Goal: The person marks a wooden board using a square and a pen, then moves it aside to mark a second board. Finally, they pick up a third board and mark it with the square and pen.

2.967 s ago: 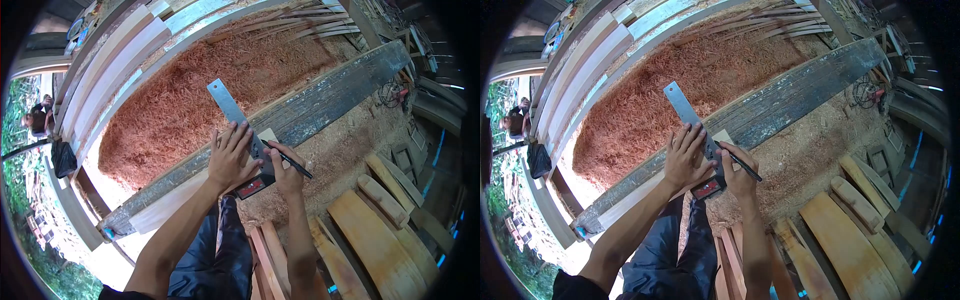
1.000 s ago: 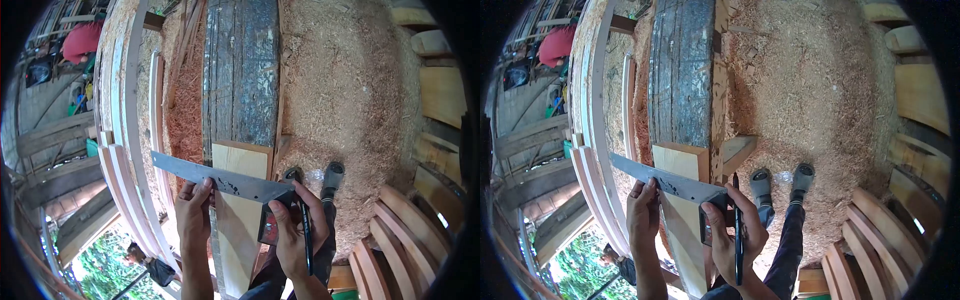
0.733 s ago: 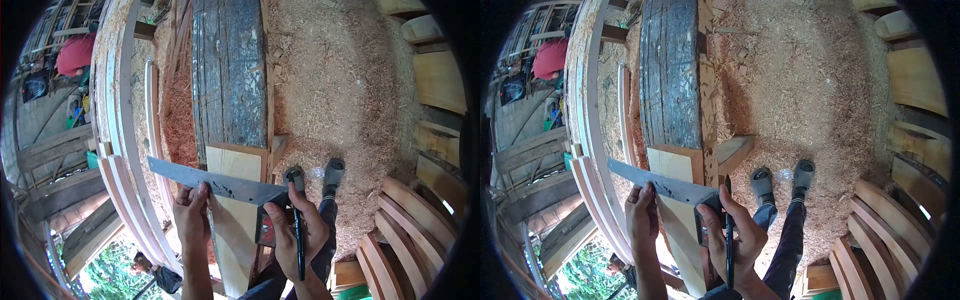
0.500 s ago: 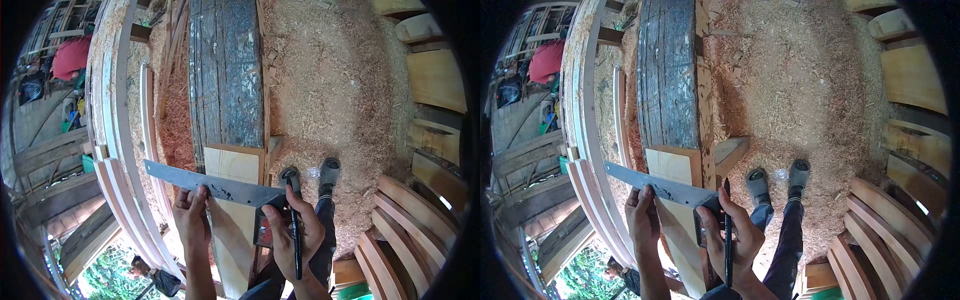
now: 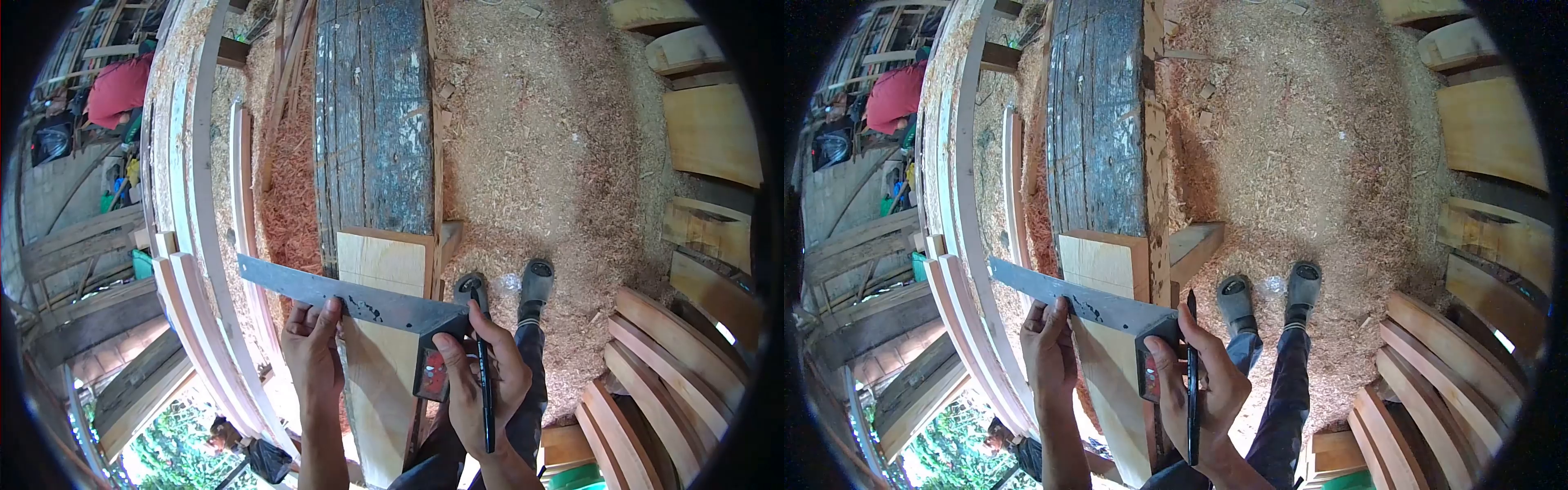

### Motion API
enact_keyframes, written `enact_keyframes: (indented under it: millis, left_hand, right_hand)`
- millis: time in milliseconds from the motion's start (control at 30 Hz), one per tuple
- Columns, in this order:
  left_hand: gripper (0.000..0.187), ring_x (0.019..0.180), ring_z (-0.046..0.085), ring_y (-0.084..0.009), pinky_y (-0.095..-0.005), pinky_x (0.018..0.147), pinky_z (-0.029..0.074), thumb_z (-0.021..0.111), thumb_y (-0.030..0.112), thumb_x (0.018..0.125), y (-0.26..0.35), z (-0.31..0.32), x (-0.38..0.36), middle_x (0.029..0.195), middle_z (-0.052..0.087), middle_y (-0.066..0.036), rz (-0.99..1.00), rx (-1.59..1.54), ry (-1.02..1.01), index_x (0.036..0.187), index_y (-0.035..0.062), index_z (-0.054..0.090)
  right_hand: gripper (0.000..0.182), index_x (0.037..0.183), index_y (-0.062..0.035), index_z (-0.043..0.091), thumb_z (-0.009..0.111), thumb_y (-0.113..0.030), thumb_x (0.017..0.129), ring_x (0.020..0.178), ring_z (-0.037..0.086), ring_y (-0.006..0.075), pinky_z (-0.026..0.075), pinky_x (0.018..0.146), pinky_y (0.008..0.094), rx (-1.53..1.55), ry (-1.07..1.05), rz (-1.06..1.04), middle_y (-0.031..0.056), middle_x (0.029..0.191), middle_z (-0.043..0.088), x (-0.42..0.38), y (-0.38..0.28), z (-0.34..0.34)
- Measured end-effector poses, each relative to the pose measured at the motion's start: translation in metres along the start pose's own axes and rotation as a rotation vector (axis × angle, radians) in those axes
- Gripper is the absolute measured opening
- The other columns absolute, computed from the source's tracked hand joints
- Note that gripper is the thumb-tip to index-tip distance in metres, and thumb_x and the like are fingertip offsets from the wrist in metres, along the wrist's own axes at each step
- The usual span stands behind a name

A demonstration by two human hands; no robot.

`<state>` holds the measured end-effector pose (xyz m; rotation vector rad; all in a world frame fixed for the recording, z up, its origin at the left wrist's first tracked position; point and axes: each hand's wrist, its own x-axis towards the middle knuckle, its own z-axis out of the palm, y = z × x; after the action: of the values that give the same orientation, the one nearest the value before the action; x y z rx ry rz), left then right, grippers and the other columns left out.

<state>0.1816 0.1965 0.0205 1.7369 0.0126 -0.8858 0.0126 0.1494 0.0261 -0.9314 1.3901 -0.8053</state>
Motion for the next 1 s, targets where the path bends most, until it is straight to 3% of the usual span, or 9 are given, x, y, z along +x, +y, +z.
enact_keyframes:
  millis: [367,400,467,600,667,833,1000]
  left_hand:
    - [0.019,0.069,0.056,-0.0060,-0.0187,0.063,0.043,0.067,0.002,0.087,-0.001,-0.001,0.000,0.087,0.068,-0.004,0.017,0.003,0.007,0.104,-0.0008,0.060]
    - [0.019,0.069,0.056,-0.0060,-0.0187,0.063,0.043,0.067,0.002,0.087,-0.002,-0.004,0.001,0.087,0.068,-0.004,0.017,0.003,0.007,0.104,-0.0008,0.060]
    - [0.015,0.079,0.066,-0.0105,-0.0221,0.073,0.053,0.061,0.006,0.091,-0.004,-0.009,0.002,0.091,0.069,-0.007,0.035,-0.001,-0.065,0.104,-0.0014,0.059]
    - [0.014,0.079,0.066,-0.0105,-0.0222,0.073,0.053,0.061,0.006,0.092,-0.004,-0.005,0.002,0.091,0.068,-0.007,0.028,0.000,-0.041,0.104,-0.0015,0.059]
    - [0.017,0.073,0.055,-0.0061,-0.0201,0.067,0.042,0.066,0.003,0.088,-0.002,0.000,0.000,0.087,0.067,-0.003,0.006,-0.016,0.004,0.103,0.0000,0.060]
    - [0.016,0.072,0.053,-0.0066,-0.0211,0.069,0.041,0.066,0.003,0.088,-0.001,-0.001,-0.001,0.085,0.066,-0.003,-0.020,-0.012,0.016,0.102,-0.0001,0.060]
    - [0.014,0.070,0.051,-0.0069,-0.0213,0.069,0.041,0.066,0.004,0.088,0.002,0.007,-0.003,0.083,0.064,-0.001,-0.023,-0.008,0.062,0.100,0.0000,0.060]
  right_hand:
    - [0.039,0.117,0.0027,0.062,0.076,-0.008,0.082,0.065,0.055,0.0010,0.040,0.051,0.0153,-0.030,0.012,-0.051,0.0051,0.084,0.067,0.001,0.004,0.000]
    - [0.039,0.116,0.0027,0.062,0.076,-0.007,0.081,0.064,0.055,0.0011,0.040,0.051,0.0152,-0.035,0.002,-0.029,0.0047,0.083,0.067,0.001,0.001,-0.001]
    - [0.039,0.116,0.0026,0.062,0.076,-0.007,0.081,0.064,0.055,0.0012,0.040,0.052,0.0151,-0.040,-0.009,-0.007,0.0044,0.082,0.067,0.002,0.001,0.000]
    - [0.039,0.117,0.0026,0.061,0.075,-0.006,0.082,0.063,0.056,0.0026,0.043,0.053,0.0156,-0.019,0.006,-0.035,0.0041,0.079,0.067,0.002,-0.001,0.000]
    - [0.040,0.118,0.0027,0.061,0.075,-0.005,0.082,0.064,0.058,0.0034,0.044,0.054,0.0158,-0.028,-0.018,0.002,0.0049,0.080,0.068,0.001,-0.002,-0.002]
    - [0.044,0.121,0.0043,0.057,0.075,-0.004,0.081,0.074,0.066,0.0090,0.050,0.057,0.0177,0.009,-0.058,0.017,0.0122,0.086,0.070,0.000,0.005,-0.003]
    - [0.043,0.120,0.0048,0.057,0.074,-0.003,0.081,0.073,0.066,0.0090,0.050,0.057,0.0176,0.015,-0.058,0.019,0.0122,0.084,0.070,0.001,0.004,-0.002]
